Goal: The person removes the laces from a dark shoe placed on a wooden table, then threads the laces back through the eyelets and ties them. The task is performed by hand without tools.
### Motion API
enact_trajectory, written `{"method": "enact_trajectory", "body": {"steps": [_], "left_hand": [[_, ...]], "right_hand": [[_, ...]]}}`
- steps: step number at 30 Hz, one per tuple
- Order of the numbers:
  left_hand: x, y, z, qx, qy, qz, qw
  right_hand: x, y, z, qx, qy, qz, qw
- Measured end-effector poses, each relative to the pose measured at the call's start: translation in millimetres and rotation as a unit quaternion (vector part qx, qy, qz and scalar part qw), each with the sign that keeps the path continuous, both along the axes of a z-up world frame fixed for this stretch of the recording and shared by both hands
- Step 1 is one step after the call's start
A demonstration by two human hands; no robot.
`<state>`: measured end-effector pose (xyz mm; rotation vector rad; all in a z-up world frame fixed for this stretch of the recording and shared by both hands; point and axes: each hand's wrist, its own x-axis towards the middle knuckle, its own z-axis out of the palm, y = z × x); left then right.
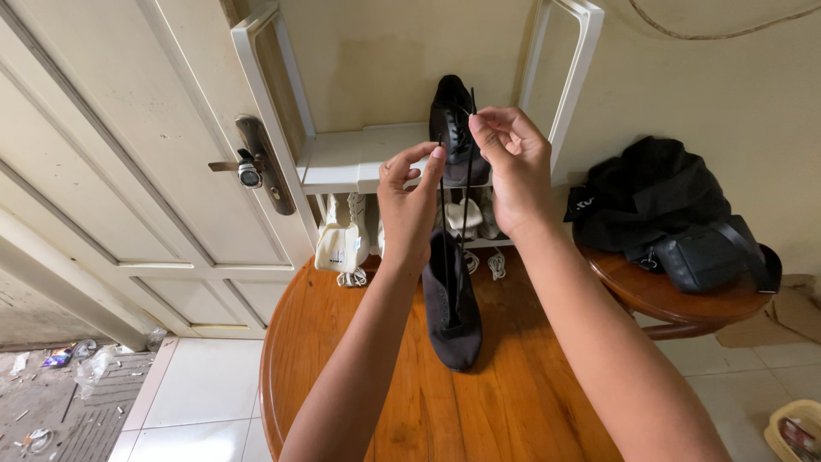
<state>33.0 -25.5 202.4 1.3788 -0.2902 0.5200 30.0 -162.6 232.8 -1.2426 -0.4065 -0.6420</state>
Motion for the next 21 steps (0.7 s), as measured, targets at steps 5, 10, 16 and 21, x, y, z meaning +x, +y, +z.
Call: {"method": "enact_trajectory", "body": {"steps": [5,10,16,21], "left_hand": [[0,3,-4,-0.001,-0.01,-0.012,1.0],[3,14,-42,-0.077,-0.013,-0.14,0.987],[-7,36,-122,-0.038,0.046,-0.148,0.987],[-13,48,-186,-0.008,0.139,-0.121,0.983]], "right_hand": [[-3,0,-6,-0.009,0.013,0.001,1.0],[-13,-15,-44,-0.013,0.051,0.045,0.998],[-26,-44,-118,-0.03,0.122,0.047,0.991],[-32,-65,-181,-0.041,0.211,0.007,0.977]]}}
